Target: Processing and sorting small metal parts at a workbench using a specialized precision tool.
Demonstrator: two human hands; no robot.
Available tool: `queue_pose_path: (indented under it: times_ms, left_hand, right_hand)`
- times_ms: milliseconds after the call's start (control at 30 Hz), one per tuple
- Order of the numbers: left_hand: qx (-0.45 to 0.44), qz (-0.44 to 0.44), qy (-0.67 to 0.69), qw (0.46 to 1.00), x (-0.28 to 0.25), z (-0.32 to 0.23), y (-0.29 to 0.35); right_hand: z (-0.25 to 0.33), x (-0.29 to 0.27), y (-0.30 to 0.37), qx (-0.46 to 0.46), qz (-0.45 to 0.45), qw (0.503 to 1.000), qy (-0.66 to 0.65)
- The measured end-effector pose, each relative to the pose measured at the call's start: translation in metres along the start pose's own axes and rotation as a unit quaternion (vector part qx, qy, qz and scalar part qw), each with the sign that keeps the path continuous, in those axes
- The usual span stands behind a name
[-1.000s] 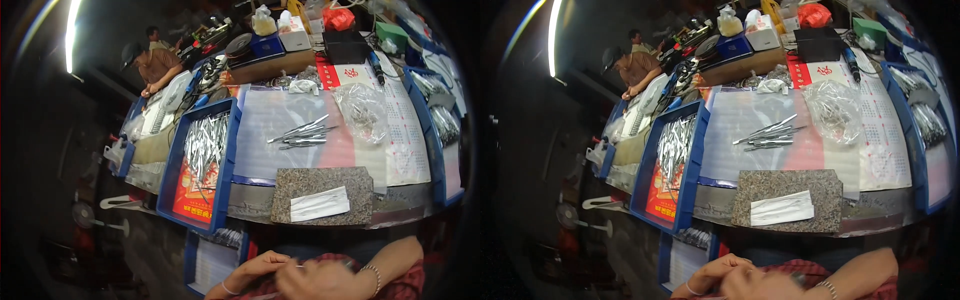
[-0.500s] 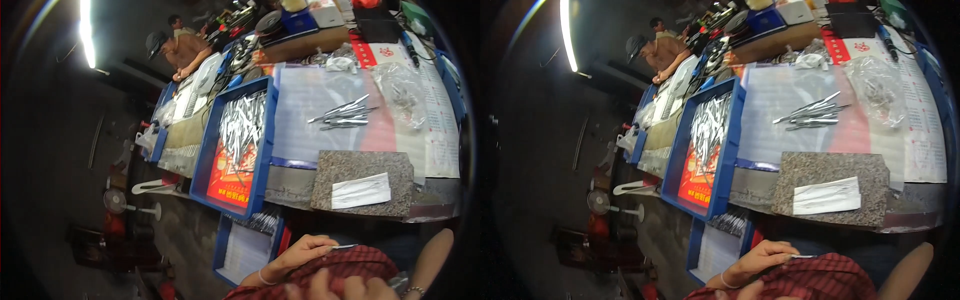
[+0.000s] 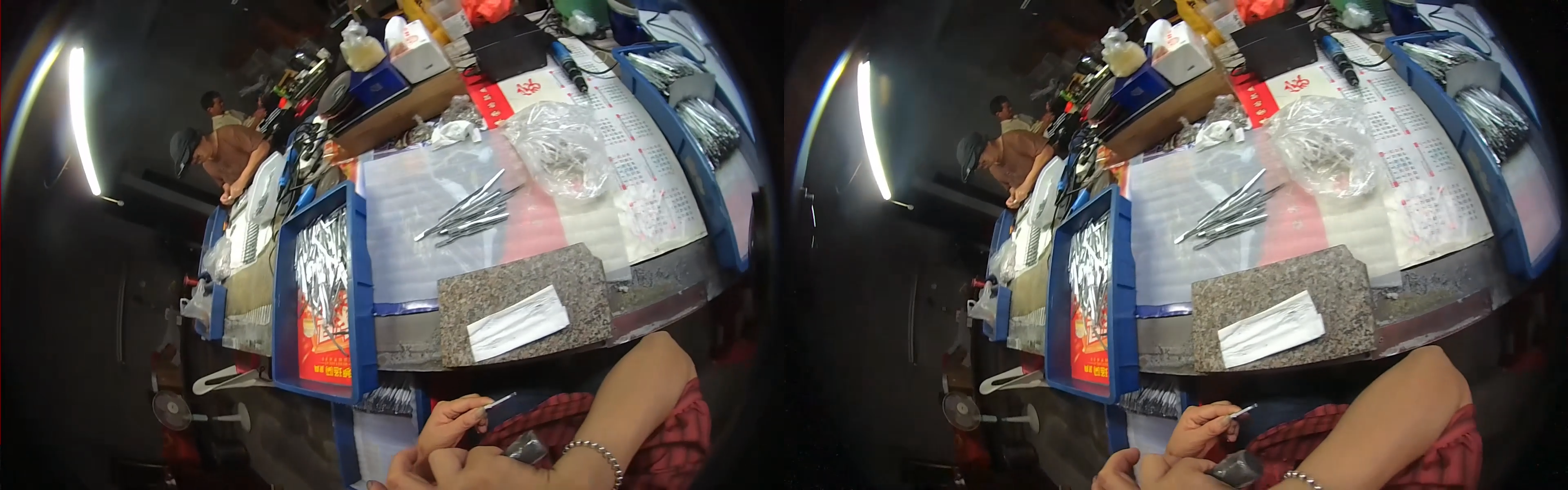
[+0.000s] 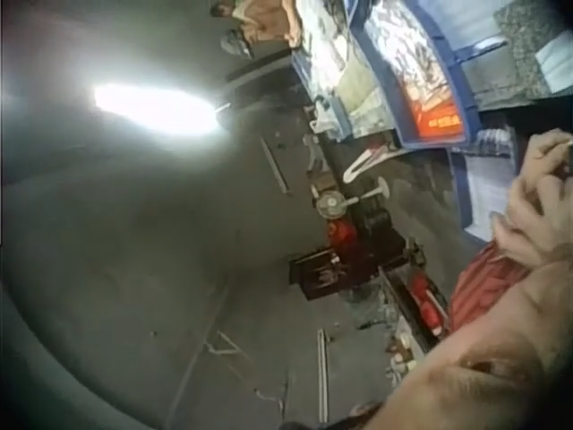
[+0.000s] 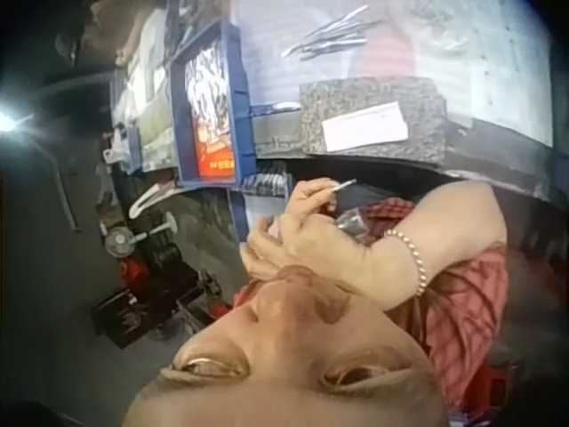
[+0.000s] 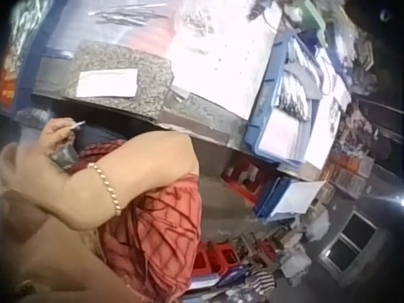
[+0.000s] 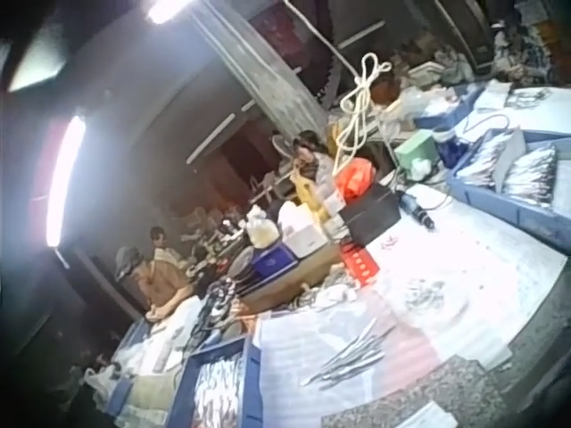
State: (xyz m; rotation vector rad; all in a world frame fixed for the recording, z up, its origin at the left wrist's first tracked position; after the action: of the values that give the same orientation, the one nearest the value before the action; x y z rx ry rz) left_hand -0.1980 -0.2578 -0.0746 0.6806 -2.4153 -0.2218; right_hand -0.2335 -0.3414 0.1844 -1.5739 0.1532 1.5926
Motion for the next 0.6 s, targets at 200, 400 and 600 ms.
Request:
queue_pose_path:
  times_ms: [200,400,600]
  left_hand:
    - [-0.038,-0.062,-0.067,0.995,-0.015,0.004,0.001]
    - [0.035,-0.078,-0.025,0.996,-0.044,0.016,-0.014]
    - [0.049,-0.062,0.036,0.996,-0.027,0.010,-0.012]
  right_hand:
    - [0.026,0.081,-0.021,-0.057,0.182,0.980,-0.062]
    - [-0.096,0.056,0.058,0.163,0.028,0.869,-0.466]
    - [-0.060,-0.002,0.100,0.102,-0.302,0.443,-0.838]
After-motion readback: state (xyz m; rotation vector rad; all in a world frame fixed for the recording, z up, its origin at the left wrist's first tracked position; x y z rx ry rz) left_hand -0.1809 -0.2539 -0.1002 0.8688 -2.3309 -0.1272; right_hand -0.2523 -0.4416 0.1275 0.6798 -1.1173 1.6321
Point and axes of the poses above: each hand's wrist, its own y-axis away from the middle knuckle, its own x-axis out of the palm, z = x × y, the point moved 10 cm from there along -y, towards the middle knuckle, and after that the axes turned 13 degrees about z, right-handed, at the moved point
